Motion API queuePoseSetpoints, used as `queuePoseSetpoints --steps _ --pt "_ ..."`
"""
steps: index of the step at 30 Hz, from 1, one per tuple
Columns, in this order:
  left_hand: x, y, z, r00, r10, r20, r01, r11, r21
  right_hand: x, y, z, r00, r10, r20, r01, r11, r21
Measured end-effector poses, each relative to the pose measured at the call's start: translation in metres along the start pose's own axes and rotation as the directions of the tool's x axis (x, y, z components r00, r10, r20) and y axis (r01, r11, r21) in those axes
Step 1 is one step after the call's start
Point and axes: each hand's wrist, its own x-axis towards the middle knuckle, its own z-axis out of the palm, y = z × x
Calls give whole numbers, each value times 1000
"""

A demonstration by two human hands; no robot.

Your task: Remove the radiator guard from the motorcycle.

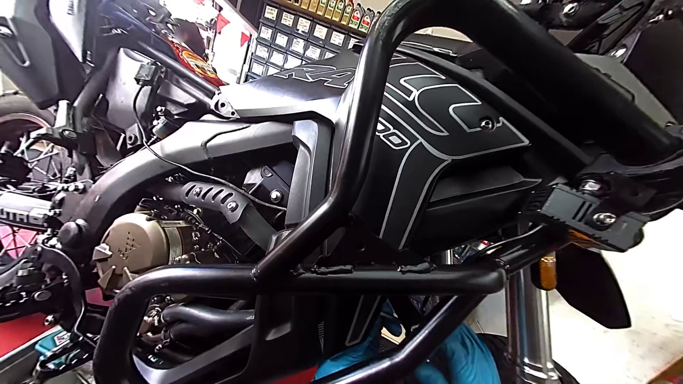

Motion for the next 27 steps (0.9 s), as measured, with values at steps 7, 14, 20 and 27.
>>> queuePoseSetpoints --steps 7,14,20,27 --pt "1 1 8 998 65 2 -65 992 106 18 -16 -5 978 205 40 -199 859 471" --pt "2 3 15 997 77 -2 -77 991 114 19 -22 -2 790 457 409 -554 246 795" --pt "2 2 23 994 79 -78 -80 997 -10 15 20 9 983 -135 -123 115 981 -155" --pt "1 2 9 998 54 26 -55 998 34 10 -24 -2 859 329 391 -502 396 769"
